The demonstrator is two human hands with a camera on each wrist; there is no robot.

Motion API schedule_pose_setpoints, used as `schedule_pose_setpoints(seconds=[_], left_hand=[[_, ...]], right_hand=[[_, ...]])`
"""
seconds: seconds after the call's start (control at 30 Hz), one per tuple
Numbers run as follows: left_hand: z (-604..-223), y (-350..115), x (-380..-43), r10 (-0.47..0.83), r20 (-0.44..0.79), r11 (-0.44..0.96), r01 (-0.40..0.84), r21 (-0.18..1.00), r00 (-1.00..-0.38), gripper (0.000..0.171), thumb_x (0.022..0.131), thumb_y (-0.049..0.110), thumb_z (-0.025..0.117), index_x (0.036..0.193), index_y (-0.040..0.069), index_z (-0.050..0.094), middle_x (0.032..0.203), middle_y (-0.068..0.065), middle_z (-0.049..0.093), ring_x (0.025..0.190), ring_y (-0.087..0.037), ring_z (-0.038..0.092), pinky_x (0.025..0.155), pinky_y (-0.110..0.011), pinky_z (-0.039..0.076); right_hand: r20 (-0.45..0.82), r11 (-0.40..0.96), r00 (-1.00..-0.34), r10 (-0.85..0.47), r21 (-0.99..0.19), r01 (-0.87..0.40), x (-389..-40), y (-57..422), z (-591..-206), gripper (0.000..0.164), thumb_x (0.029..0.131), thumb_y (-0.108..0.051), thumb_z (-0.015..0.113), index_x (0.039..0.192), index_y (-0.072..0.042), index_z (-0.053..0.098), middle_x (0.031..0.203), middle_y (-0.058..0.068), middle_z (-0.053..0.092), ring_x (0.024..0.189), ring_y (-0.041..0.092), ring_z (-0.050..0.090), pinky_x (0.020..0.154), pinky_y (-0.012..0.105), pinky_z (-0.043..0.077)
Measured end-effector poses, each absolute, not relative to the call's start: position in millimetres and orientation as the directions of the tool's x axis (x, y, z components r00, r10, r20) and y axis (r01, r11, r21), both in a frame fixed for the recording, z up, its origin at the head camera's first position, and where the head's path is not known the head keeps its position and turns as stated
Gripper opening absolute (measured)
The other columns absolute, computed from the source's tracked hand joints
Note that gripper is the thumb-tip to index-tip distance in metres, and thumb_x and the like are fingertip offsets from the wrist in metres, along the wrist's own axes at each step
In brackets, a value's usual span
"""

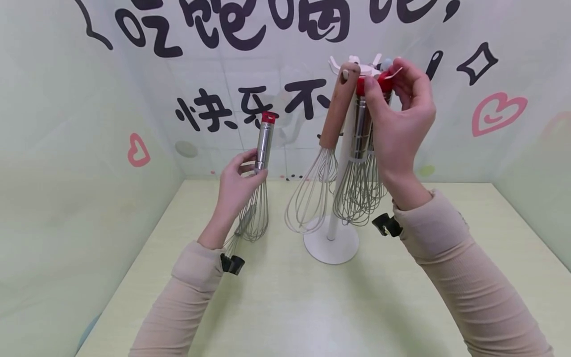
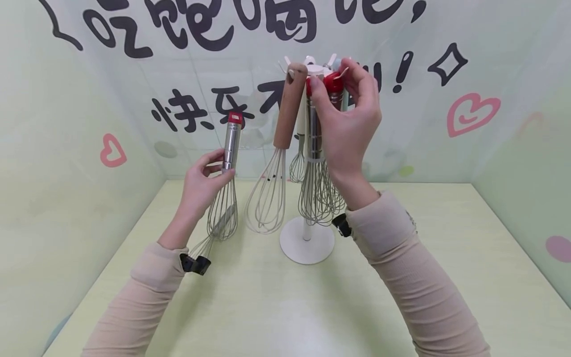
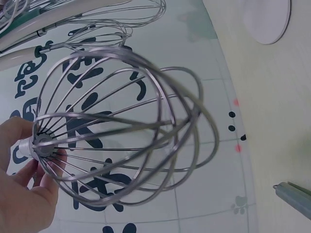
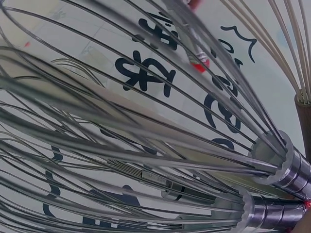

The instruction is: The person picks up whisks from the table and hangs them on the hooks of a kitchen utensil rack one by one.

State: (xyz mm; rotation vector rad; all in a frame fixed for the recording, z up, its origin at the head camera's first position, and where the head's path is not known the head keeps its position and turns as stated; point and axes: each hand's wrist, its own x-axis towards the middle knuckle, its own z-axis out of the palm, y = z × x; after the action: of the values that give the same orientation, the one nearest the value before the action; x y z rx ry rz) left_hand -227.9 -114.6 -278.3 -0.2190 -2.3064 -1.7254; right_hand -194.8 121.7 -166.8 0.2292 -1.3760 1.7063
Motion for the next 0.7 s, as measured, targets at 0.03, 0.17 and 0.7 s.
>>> schedule_pose_setpoints(seconds=[0.03,0.17,0.7], left_hand=[[-276.0,-113.7,-227.0,-0.029,0.298,0.280,0.279,0.919,-0.954,0.054,0.084,0.004,0.066,0.136,0.006,0.050,0.135,-0.011,0.053,0.114,-0.024,0.057,0.098,-0.031,0.054],[-267.6,-109.7,-223.0,-0.025,0.333,0.257,0.316,0.913,-0.942,0.054,0.084,0.004,0.066,0.136,0.006,0.050,0.134,-0.010,0.054,0.112,-0.022,0.057,0.097,-0.029,0.054],[-241.7,-93.0,-206.2,-0.003,0.437,0.185,0.429,0.884,-0.900,0.054,0.083,0.002,0.067,0.135,0.007,0.052,0.134,-0.008,0.054,0.109,-0.020,0.059,0.096,-0.026,0.054]], right_hand=[[0.631,0.029,-0.572,0.524,-0.684,-0.729,-195.5,121.8,-166.8,0.036,0.080,-0.004,0.070,0.113,0.004,0.060,0.098,0.002,0.058,0.096,0.017,0.058,0.101,0.023,0.049],[0.630,0.021,-0.562,0.537,-0.676,-0.737,-198.1,121.6,-167.4,0.036,0.079,-0.003,0.070,0.113,0.004,0.061,0.098,0.002,0.059,0.095,0.017,0.058,0.100,0.024,0.049],[0.601,-0.037,-0.573,0.558,-0.672,-0.740,-199.2,124.3,-166.6,0.036,0.080,-0.001,0.067,0.116,0.004,0.062,0.099,0.005,0.062,0.094,0.017,0.058,0.099,0.024,0.050]])
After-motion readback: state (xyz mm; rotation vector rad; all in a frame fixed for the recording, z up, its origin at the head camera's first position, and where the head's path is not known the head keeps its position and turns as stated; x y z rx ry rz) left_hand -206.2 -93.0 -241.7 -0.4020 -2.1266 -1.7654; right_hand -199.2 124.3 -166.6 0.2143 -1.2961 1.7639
